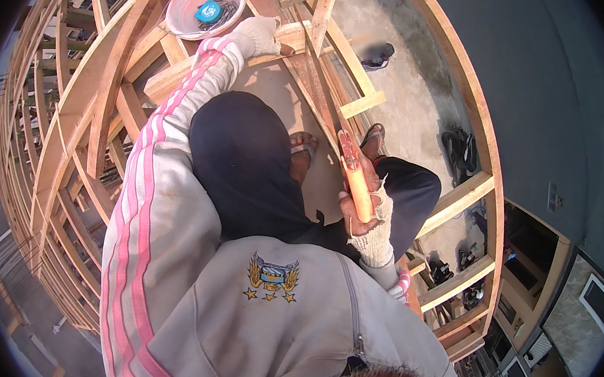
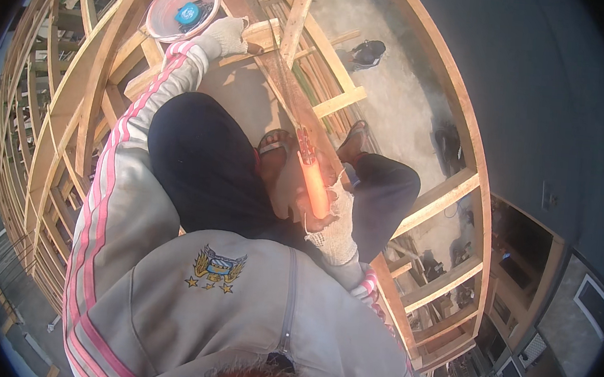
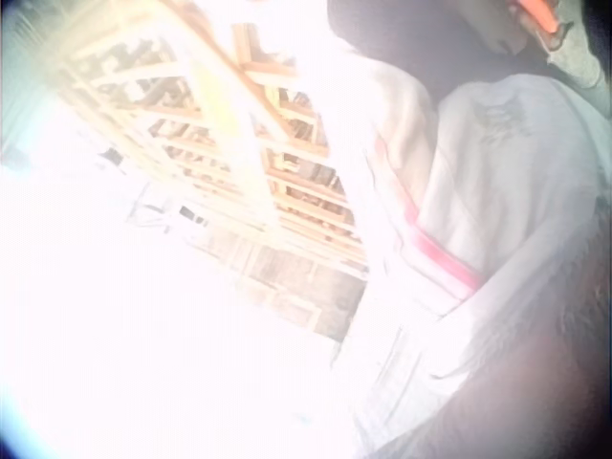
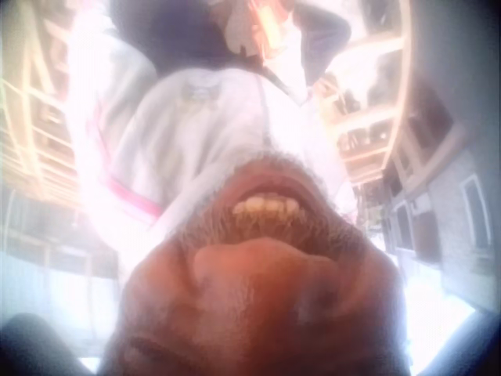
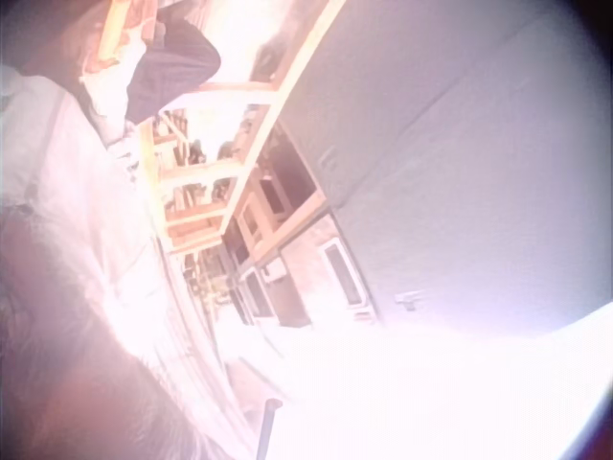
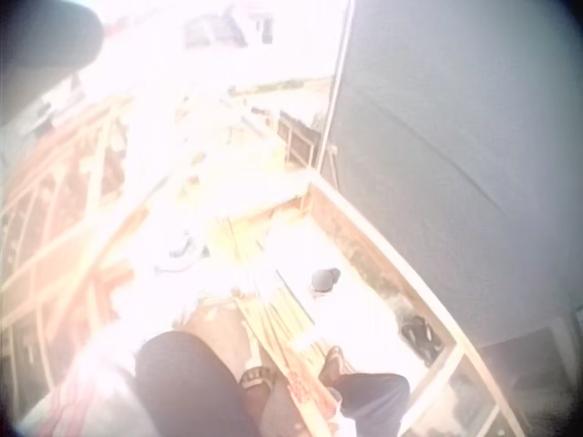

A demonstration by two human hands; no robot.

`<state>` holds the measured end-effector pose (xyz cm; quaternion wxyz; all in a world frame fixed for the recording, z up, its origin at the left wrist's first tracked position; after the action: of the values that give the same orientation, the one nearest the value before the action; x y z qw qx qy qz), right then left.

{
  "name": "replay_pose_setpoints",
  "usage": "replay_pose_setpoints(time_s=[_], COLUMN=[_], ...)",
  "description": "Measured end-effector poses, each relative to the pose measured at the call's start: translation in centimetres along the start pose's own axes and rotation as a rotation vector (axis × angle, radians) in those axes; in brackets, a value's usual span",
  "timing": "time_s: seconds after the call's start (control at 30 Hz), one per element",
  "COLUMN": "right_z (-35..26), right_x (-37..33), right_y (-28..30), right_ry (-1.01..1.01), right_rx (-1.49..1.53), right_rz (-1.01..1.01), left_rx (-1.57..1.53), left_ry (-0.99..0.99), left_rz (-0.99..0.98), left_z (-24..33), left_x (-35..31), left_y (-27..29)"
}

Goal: The person positions a wooden plank onto a curved wooden frame and secures it using a hammer and nails. The person repeatedly hammers nails into the wood to fasten the plank in place.

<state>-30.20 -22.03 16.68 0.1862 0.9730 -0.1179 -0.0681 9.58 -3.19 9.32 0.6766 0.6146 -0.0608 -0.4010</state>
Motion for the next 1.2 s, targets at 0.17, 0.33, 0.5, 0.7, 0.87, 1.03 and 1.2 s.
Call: replay_pose_setpoints(time_s=[0.17, 0.33, 0.5, 0.7, 0.87, 1.03, 1.2], right_z=[-2.8, -0.6, -0.1, -2.3, -0.5, -2.4, -0.8], right_x=[9.8, -1.1, -1.5, 11.2, -4.0, 1.1, 9.7], right_y=[-2.4, 0.3, 1.7, -3.1, 1.8, 1.3, -2.3], right_ry=[0.059, 0.007, 0.038, 0.184, -0.134, -0.056, 0.045], right_rx=[0.175, 0.000, -0.075, 0.057, 0.105, -0.113, -0.169], right_rz=[0.055, -0.023, -0.041, 0.102, -0.090, -0.126, -0.093], left_rx=[0.040, 0.034, 0.028, 0.137, 0.082, 0.070, 0.136], left_ry=[0.033, 0.030, 0.034, 0.033, 0.066, 0.068, 0.070], left_rz=[0.075, 0.090, 0.130, 0.237, 0.143, 0.187, 0.193], left_z=[2.4, 1.0, 2.2, 2.6, 2.6, 3.0, 3.4], left_x=[-1.5, -2.0, -2.9, -2.6, -3.3, -3.0, -2.7], left_y=[-0.1, -0.4, -0.5, -2.7, -1.6, -2.4, -2.1])
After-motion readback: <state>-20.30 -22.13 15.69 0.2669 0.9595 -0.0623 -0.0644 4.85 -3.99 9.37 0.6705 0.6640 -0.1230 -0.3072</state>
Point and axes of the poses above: each hand's wrist, its own x-axis towards the middle knuckle, its own y-axis out of the back of the hand, z = x × y, the point moved 1 cm from there along x, towards the middle knuckle, and after that the axes turned 4 degrees about -y, right-handed, at the moved point
